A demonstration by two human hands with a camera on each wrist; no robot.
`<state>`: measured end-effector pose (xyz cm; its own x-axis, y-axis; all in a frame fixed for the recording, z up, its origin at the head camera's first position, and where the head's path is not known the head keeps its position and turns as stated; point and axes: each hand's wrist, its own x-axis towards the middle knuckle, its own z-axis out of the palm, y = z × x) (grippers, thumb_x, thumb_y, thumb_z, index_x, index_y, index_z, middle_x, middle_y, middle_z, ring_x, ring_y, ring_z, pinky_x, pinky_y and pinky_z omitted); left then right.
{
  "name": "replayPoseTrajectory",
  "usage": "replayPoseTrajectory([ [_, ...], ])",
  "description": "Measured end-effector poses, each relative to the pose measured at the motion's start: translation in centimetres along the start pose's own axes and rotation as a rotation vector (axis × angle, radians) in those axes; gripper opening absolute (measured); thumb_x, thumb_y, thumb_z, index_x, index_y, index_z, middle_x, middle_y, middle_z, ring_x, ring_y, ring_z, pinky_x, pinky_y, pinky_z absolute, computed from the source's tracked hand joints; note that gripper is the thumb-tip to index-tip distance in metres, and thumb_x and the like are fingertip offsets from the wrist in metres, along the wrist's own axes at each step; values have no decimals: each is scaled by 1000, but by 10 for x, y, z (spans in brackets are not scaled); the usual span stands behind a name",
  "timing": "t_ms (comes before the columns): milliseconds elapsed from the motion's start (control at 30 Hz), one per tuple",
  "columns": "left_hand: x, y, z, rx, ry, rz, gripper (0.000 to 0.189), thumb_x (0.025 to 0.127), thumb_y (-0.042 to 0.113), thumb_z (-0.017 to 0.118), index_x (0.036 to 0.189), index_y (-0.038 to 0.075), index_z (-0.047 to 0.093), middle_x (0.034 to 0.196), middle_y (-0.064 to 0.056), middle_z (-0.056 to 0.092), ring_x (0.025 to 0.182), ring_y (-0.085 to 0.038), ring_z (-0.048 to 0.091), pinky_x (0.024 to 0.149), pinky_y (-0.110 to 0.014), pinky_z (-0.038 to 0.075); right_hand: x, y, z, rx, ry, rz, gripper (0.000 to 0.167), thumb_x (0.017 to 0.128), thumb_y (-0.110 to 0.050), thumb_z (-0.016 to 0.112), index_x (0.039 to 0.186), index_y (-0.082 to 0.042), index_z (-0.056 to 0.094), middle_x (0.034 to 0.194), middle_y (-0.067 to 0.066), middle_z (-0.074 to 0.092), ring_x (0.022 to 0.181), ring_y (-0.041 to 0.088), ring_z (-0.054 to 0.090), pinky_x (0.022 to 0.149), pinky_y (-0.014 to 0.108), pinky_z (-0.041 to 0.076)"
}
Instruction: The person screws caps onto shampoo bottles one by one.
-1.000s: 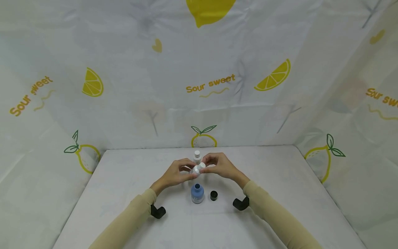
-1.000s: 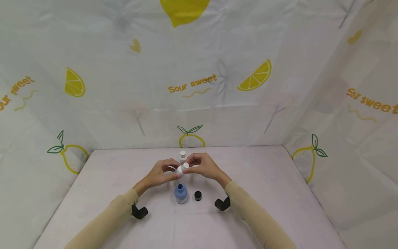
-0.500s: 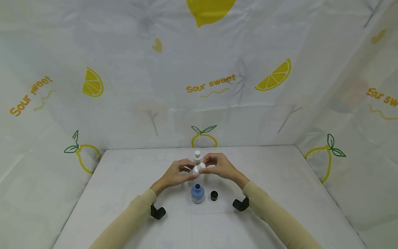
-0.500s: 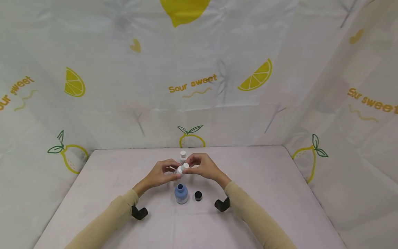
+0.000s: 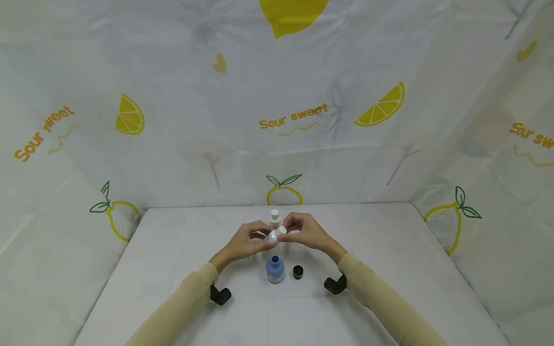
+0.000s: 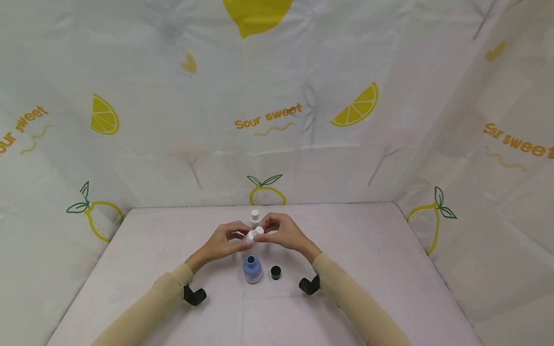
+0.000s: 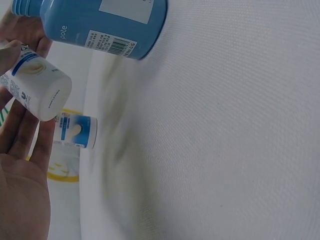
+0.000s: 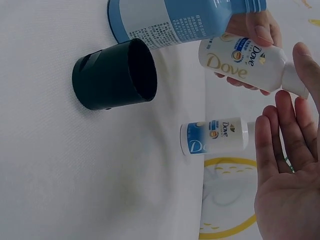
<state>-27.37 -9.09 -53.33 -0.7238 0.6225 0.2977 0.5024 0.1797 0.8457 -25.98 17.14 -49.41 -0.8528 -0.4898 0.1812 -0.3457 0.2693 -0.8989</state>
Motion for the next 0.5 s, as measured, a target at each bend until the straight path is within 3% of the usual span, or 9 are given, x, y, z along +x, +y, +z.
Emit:
replayPoseTrajectory([
  [200, 0, 1, 1, -6, 2, -1, 31, 96, 12, 83, 126, 8, 78, 121, -12, 76, 109, -12, 71, 96, -31, 64, -2, 0, -6, 1, -18, -24, 30, 90, -8, 89, 114, -3, 71, 113, 12, 75, 105, 8, 73, 105, 50, 62],
  [367, -1, 1, 1, -17, 1, -11, 31, 96, 11, 83, 126, 8, 78, 121, -11, 76, 109, -8, 71, 96, -31, 64, -2, 2, -13, 53, -94, -89, 40, 93, -2, 84, 131, -1, 72, 131, 22, 75, 120, 12, 73, 114, 48, 58],
  [500, -2, 1, 1, -18, -2, -5, 30, 95, 10, 83, 125, 7, 78, 122, -12, 77, 109, -7, 71, 96, -33, 65, -2, 3, -16, 92, -146, -119, 41, 95, 1, 80, 136, 3, 71, 137, 27, 72, 127, 16, 72, 116, 45, 57],
])
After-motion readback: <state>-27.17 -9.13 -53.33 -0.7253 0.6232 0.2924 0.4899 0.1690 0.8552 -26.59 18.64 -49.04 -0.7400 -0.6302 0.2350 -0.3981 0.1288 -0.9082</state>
